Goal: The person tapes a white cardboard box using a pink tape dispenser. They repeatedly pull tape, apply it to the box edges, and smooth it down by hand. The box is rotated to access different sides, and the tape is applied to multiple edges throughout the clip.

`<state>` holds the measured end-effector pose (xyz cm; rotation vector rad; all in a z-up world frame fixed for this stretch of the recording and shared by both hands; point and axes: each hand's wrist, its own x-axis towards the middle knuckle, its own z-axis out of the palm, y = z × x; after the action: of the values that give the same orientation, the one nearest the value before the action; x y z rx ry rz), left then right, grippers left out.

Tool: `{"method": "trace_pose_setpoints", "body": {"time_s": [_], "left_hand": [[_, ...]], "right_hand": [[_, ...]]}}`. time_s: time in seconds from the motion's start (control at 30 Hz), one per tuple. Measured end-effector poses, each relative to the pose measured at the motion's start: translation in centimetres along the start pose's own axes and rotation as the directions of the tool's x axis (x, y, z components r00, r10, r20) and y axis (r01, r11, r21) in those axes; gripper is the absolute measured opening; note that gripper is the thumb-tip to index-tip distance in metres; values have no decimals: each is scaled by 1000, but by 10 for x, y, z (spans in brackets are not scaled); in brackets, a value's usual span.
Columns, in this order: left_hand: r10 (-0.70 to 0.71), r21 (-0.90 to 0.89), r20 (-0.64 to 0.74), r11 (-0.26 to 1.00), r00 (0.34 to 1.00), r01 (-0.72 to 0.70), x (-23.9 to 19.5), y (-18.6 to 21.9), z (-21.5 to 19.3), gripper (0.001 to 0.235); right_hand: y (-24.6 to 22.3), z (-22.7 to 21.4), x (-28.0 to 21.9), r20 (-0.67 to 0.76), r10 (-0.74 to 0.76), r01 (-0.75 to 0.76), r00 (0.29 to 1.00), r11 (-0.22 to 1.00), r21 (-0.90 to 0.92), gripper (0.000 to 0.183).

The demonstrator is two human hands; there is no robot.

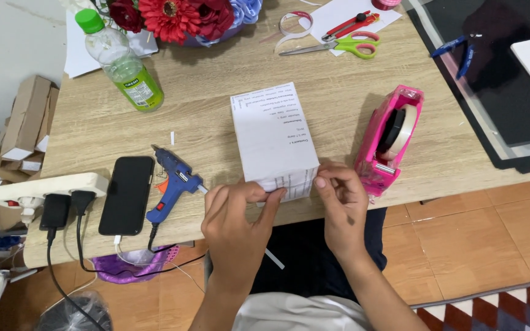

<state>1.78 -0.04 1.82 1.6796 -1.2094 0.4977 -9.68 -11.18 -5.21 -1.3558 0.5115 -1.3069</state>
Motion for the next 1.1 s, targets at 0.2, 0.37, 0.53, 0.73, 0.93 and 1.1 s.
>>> {"method": "trace_pose_setpoints", "body": {"time_s": [0.2,0.37,0.53,0.73,0.93,1.1], "left_hand": [[-26,-53,39,998,999,28,0,0,-3,28],[-97,-45,110,994,989,102,-2,7,-9,27],[-130,-46,194,989,972,141,0,13,-11,27],[-76,-28,181,996,981,82,-2,15,-11,29],[32,3,100,999,994,-32,-5,7,-6,36],[-84,170,16,982,996,80,-9,3,-2,40]], "right_hand": [[5,10,-19,-19,-172,169,985,981,-90,27],[0,17,-18,220,-31,96,975,952,-290,82],[-11,33,-13,3,333,-236,943,673,-701,121],[-37,61,0,-57,215,-212,975,820,-531,102],[-2,41,-14,127,-45,126,991,644,-754,126],[-1,39,-13,112,27,67,993,651,-756,119]]}}
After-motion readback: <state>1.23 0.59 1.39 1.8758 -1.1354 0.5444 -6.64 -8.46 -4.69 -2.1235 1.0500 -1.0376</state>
